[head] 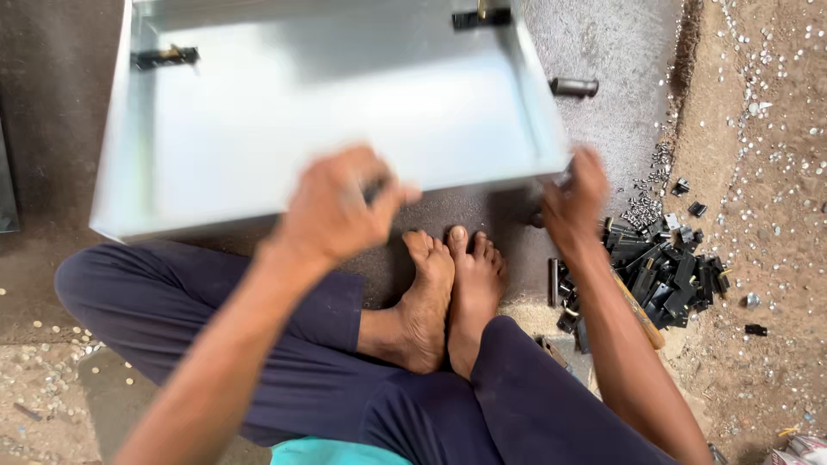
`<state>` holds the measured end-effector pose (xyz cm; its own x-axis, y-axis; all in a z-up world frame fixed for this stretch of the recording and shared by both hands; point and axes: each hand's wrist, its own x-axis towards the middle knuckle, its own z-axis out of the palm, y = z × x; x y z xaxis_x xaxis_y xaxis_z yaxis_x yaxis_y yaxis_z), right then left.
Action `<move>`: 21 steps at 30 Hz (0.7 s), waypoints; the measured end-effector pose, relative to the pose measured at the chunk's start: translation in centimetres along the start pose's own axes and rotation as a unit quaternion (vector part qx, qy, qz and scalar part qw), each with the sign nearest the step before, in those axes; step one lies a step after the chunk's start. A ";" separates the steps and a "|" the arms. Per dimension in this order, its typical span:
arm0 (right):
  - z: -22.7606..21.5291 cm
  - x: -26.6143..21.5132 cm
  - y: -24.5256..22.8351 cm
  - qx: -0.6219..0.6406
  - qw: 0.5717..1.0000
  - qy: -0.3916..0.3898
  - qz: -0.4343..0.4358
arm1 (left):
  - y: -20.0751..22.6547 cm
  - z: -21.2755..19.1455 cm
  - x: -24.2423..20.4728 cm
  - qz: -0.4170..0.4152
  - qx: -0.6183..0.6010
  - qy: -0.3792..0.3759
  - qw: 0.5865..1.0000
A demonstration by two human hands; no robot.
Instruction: The person sits on the floor and uses a hammer to attach black metal hinges to the corners of rectangular metal frames. They repeatedly pick up hinges and nails, position them on the frame, and hammer them into place.
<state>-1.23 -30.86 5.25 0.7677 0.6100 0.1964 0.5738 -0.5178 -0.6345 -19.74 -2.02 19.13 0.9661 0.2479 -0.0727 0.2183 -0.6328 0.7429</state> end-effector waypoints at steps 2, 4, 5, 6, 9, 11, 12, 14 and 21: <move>-4.8 -5.1 0.2 -0.106 0.993 -0.010 0.055 | -1.9 4.4 -2.2 -0.036 0.032 -0.015 0.999; -8.1 -9.3 0.1 -0.202 0.972 -0.047 0.110 | -4.2 7.0 -3.6 -0.006 0.021 0.042 0.999; -9.1 -10.7 0.5 -0.248 0.959 -0.070 0.121 | -4.9 8.2 -4.3 0.007 0.013 0.070 0.997; -9.9 -11.9 1.0 -0.293 0.942 -0.093 0.131 | -5.5 9.2 -4.8 0.009 0.008 0.068 0.998; -10.4 -14.3 1.9 -0.346 0.912 -0.152 0.160 | -7.1 10.0 -5.0 0.017 0.008 0.064 0.998; -11.0 -14.8 2.1 -0.349 0.897 -0.189 0.192 | -7.3 9.9 -4.8 0.022 0.007 0.055 0.998; -11.3 -14.7 2.0 -0.347 0.889 -0.208 0.214 | -7.3 9.9 -4.7 0.025 0.019 0.043 0.999; -11.6 -13.8 0.9 -0.303 0.881 -0.224 0.285 | -7.4 9.7 -4.2 0.033 0.040 0.022 0.998; -11.1 -7.3 -6.4 0.077 0.952 -0.092 0.281 | -12.2 10.3 8.0 0.149 0.067 0.213 0.963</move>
<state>-7.35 -38.66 16.23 0.8700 0.3642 -0.3325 0.0268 -0.7081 -0.7056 -13.30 0.12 2.60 0.8508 0.3013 0.4306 -0.0163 -0.8039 0.5946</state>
